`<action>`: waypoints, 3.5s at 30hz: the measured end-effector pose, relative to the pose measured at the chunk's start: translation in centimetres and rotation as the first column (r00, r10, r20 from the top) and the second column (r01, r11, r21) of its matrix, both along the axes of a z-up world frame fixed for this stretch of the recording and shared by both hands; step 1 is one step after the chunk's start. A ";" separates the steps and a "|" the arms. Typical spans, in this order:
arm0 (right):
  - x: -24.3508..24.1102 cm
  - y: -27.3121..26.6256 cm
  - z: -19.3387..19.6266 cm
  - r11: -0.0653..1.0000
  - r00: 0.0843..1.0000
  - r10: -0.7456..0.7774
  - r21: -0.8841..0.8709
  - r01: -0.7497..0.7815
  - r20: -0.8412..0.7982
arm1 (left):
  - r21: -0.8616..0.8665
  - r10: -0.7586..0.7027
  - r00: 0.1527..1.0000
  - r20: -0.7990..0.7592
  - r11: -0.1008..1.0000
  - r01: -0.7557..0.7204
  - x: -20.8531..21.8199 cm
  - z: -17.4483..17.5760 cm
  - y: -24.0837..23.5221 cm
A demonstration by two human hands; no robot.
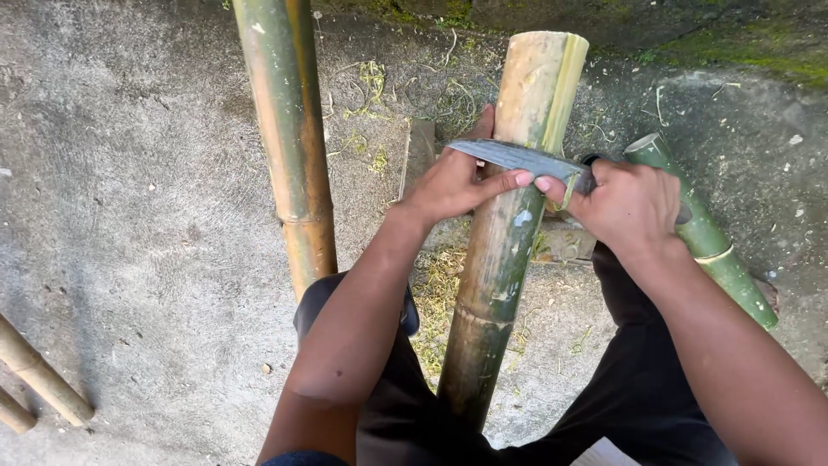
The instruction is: Peeling or scraping a thin strip from a bamboo stalk using a large knife.
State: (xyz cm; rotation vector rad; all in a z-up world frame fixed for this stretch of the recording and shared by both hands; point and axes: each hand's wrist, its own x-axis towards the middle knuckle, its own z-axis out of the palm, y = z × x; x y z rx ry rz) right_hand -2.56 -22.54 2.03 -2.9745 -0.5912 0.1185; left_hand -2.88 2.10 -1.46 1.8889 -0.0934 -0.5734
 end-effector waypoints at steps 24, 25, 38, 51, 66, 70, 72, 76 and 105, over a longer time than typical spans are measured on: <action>1.5 -0.6 -0.6 1.000 0.999 0.028 -0.004 -0.028 -0.038 | 0.061 -0.002 1.000 0.011 0.998 0.001 -0.2 -0.6 -0.9; 1.7 -0.5 -0.7 1.000 0.999 0.019 -0.021 -0.020 -0.049 | 0.058 0.018 1.000 0.004 0.998 -0.018 -0.1 -0.7 -1.0; 4.0 1.1 -0.2 0.998 0.998 0.041 -0.053 -0.043 -0.044 | 0.114 -0.045 0.983 -0.175 0.991 0.066 1.7 -0.7 0.8; 1.9 0.8 -0.3 0.998 0.998 0.055 0.004 -0.055 -0.029 | -0.070 0.022 0.998 -0.059 0.997 -0.026 0.1 -2.2 -0.1; 3.1 0.5 -1.1 0.997 0.996 0.077 -0.019 -0.078 -0.044 | -0.086 0.109 0.993 -0.052 0.990 -0.114 0.5 -1.9 -0.4; 3.5 0.4 -1.5 0.997 0.996 0.069 -0.031 -0.071 -0.050 | -0.053 0.097 0.995 -0.010 0.994 -0.097 0.8 -2.1 -0.5; 3.8 0.2 -1.8 0.997 0.996 0.064 -0.036 -0.066 -0.063 | -0.068 0.103 0.994 0.022 0.992 -0.102 1.1 -2.1 -0.7; 5.0 0.2 -1.9 0.997 0.996 0.046 -0.064 -0.051 -0.083 | 0.045 0.119 0.988 -0.095 0.992 -0.116 2.1 -2.6 -1.0; 10.3 0.2 -1.8 0.993 0.997 0.080 -0.093 -0.078 0.018 | 0.091 0.298 0.933 -0.204 0.954 -0.285 6.7 -2.9 -2.0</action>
